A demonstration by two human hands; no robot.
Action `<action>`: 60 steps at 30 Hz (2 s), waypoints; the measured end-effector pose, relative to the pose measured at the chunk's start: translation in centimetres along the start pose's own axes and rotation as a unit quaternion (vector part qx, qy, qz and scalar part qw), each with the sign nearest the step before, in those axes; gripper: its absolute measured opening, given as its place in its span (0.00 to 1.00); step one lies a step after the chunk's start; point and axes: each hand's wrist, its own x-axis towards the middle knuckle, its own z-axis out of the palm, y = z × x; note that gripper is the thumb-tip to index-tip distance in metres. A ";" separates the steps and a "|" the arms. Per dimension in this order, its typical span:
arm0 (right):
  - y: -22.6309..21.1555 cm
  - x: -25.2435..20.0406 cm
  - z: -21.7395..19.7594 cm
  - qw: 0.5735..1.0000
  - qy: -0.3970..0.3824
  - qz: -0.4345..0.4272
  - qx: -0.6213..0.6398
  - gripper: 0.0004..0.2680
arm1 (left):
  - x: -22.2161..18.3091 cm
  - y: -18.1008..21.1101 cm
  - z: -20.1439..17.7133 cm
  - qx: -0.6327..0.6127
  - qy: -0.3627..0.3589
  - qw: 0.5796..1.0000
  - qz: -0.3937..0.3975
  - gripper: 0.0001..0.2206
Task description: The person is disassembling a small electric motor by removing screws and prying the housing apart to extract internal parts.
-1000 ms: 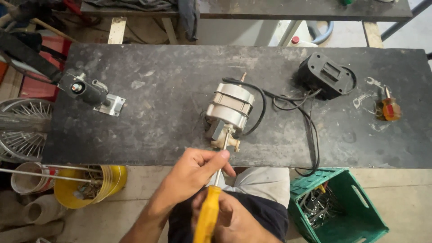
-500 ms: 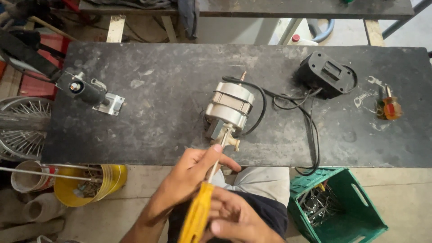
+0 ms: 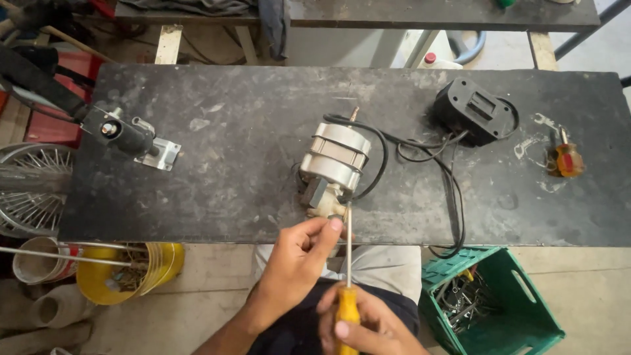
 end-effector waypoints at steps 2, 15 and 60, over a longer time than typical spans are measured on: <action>-0.2 -0.3 -1.3 0.999 0.033 0.015 -0.007 0.14 | 0.3 -0.9 0.8 -0.009 0.023 0.999 0.026 0.17; -7.2 -3.1 -6.5 0.624 0.518 -0.175 -0.558 0.14 | 1.1 -5.7 3.4 0.232 0.238 0.891 0.309 0.20; -9.0 -0.9 -13.1 0.367 0.518 -0.309 -0.708 0.09 | 0.5 -2.8 -5.1 -0.618 -0.026 0.785 -0.041 0.05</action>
